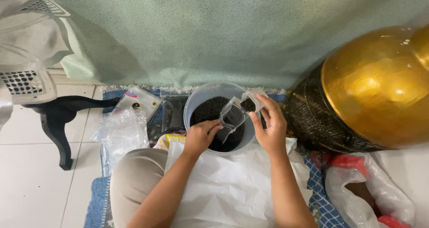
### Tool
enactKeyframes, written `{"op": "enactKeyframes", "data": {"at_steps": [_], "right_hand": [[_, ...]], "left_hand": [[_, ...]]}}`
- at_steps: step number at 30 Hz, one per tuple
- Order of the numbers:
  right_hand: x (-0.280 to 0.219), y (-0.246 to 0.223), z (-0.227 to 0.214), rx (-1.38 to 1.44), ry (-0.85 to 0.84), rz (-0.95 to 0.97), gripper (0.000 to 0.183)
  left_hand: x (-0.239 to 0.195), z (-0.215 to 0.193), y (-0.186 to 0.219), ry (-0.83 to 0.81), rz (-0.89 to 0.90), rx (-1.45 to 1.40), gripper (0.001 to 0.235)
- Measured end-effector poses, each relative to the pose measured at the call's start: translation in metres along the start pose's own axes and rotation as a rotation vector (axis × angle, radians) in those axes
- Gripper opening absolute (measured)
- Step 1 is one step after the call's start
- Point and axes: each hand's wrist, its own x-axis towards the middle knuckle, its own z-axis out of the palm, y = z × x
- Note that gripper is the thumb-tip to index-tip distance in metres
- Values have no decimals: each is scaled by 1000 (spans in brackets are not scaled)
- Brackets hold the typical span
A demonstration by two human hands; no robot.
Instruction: Filling small plastic bags with black pellets using a scoop from a larger container
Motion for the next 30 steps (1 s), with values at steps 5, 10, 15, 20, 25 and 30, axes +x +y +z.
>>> {"op": "enactKeyframes", "data": {"at_steps": [5, 10, 15, 20, 25, 30], "right_hand": [[-1, 4, -1, 3, 1, 22, 52], [2, -2, 0, -4, 17, 34, 50], [2, 0, -2, 0, -7, 19, 50], [0, 1, 1, 42, 24, 19, 53], [3, -5, -3, -16, -16, 27, 46], [3, -5, -3, 15, 9, 51, 46]], "left_hand": [[-3, 4, -8, 0, 16, 24, 21], [0, 4, -6, -11, 14, -2, 21], [3, 1, 1, -10, -5, 15, 20], [5, -3, 7, -7, 1, 20, 19], [6, -6, 11, -19, 4, 41, 20], [6, -6, 11, -13, -21, 14, 20]]}}
